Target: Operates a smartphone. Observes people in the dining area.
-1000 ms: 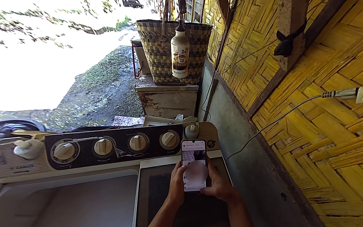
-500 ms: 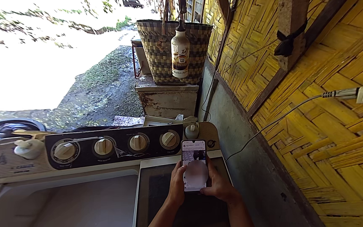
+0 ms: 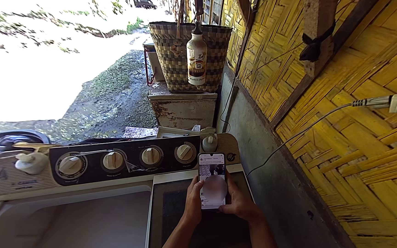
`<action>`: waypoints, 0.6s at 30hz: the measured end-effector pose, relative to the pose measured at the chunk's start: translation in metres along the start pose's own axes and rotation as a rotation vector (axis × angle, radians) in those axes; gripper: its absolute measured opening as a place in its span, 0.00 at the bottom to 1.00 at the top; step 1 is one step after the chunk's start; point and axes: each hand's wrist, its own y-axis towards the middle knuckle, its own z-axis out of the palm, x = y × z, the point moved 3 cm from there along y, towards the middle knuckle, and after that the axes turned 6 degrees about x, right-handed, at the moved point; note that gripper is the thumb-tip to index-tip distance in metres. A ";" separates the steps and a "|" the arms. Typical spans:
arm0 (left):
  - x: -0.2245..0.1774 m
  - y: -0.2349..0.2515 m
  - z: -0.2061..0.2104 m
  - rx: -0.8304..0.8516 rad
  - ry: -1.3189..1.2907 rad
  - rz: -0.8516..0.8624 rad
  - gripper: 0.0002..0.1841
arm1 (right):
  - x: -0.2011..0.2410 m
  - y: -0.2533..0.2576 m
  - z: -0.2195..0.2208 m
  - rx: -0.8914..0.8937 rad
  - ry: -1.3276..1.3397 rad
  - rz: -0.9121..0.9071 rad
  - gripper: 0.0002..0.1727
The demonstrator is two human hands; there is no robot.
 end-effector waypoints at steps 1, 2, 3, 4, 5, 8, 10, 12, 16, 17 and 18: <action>0.000 0.000 0.000 -0.001 0.005 0.000 0.23 | 0.000 0.000 0.000 -0.001 0.001 -0.003 0.74; 0.000 0.000 0.000 -0.001 0.006 0.000 0.23 | 0.000 0.000 0.000 0.000 0.002 -0.003 0.74; 0.000 0.000 0.000 0.000 0.007 -0.001 0.23 | 0.000 0.000 0.000 0.000 0.006 -0.004 0.74; 0.000 0.000 0.000 0.002 0.005 -0.002 0.23 | 0.000 0.000 0.000 0.000 0.011 -0.005 0.74; 0.000 0.000 0.000 0.003 0.005 -0.002 0.23 | 0.000 0.000 0.000 0.000 0.013 -0.007 0.74; 0.000 0.000 0.000 0.002 0.001 -0.002 0.24 | -0.001 0.001 0.000 0.010 0.019 -0.011 0.74; 0.000 0.000 -0.001 0.002 0.002 -0.003 0.23 | 0.000 0.001 0.000 0.013 0.019 -0.007 0.74; 0.000 0.000 0.000 0.001 0.005 -0.002 0.23 | -0.001 0.000 0.000 0.014 0.018 -0.008 0.74; 0.000 0.000 0.000 0.001 0.012 0.000 0.24 | 0.000 0.001 0.000 0.011 0.008 -0.010 0.74; 0.000 0.000 0.000 0.003 0.010 0.000 0.24 | 0.000 0.001 -0.001 0.013 -0.001 -0.009 0.74; 0.000 0.000 0.000 0.002 0.008 0.002 0.24 | 0.000 0.001 -0.001 0.012 -0.006 -0.008 0.74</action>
